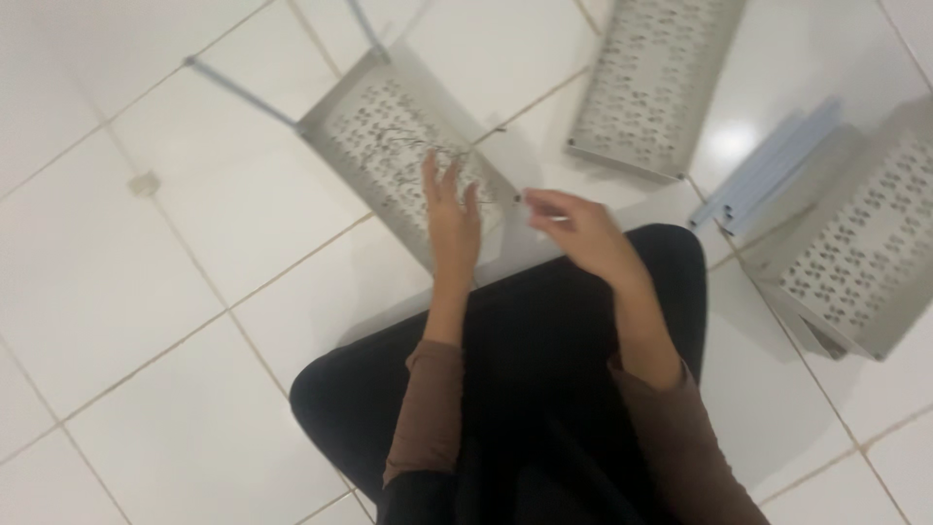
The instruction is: The person sits on a tiled floor and assembles multiple perforated plastic trays by inserting cylindrical rods into corner sockets. They handle the trays and rods one at a time, aligning and pressing the rods into place, then stacking the assembled units.
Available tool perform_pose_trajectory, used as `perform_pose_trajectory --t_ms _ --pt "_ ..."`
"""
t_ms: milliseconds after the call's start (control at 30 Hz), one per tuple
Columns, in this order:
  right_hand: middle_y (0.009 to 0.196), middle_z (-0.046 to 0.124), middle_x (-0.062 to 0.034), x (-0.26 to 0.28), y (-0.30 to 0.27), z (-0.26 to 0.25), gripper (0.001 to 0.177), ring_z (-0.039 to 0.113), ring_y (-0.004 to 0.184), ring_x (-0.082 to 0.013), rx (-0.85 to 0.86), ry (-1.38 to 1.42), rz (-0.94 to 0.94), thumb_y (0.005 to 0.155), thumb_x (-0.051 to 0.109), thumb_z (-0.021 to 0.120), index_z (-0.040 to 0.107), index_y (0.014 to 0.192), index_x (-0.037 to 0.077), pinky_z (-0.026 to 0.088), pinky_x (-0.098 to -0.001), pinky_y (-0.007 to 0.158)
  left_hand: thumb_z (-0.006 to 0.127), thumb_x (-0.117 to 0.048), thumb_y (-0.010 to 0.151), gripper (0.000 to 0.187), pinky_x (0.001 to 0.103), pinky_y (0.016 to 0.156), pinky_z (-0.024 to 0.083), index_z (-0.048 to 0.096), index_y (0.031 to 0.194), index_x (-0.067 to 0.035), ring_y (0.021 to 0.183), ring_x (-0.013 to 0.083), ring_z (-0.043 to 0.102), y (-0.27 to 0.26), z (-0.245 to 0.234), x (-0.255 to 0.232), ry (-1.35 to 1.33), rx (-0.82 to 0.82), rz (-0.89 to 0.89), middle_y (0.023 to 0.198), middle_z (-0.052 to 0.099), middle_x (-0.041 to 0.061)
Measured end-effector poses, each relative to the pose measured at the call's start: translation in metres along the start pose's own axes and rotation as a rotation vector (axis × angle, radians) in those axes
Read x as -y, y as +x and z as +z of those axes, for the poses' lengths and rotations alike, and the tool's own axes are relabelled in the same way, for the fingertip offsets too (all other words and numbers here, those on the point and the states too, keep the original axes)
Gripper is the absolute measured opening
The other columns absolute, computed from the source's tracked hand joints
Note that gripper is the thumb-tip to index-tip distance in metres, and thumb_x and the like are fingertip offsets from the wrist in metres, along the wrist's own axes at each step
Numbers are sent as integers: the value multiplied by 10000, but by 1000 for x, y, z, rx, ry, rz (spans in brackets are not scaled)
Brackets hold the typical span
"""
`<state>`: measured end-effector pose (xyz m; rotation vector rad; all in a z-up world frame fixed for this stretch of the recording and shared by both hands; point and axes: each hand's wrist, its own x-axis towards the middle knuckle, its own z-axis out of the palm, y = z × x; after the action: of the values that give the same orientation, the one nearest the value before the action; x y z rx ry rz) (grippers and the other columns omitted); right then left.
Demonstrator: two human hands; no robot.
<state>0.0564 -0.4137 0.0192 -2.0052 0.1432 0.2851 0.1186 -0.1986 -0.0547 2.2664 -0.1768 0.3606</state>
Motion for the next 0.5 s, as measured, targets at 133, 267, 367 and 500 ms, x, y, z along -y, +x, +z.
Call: perform_pose_trajectory --t_ms 133,267,367,500 --pt "1416 783 -115 -46 -59 -80 379 758 1313 -248 -417 133 -22 1099 213 749 736 1442 54 646 -367 1034 729 -174 1127 350 528 1266 506 702 1429 -1 1571 442 552 -3 61 -113 -148 128 182 1658 601 205" --pt "1429 776 -151 -123 -100 -134 334 745 1365 -279 -725 169 74 1165 175 712 734 1465 30 630 -377 1097 771 -170 1055 269 459 1149 599 754 1291 -44 1343 377 741 -28 136 -216 -291 283 299 1476 747 136" --pt "1481 715 -190 -192 -110 -151 384 679 1379 -313 -881 119 175 1111 128 744 688 1469 2 618 -394 1065 767 -167 1013 301 474 1067 606 763 1279 -25 1245 374 763 -58 203 -260 -277 383 352 1418 763 143" --pt "1474 680 -240 -270 -111 -149 427 688 1365 -365 -855 73 148 1080 31 674 651 1504 -13 624 -406 1063 675 -104 1048 275 475 1001 631 746 1294 -3 1172 370 765 -91 290 -269 -82 582 327 1391 760 194"
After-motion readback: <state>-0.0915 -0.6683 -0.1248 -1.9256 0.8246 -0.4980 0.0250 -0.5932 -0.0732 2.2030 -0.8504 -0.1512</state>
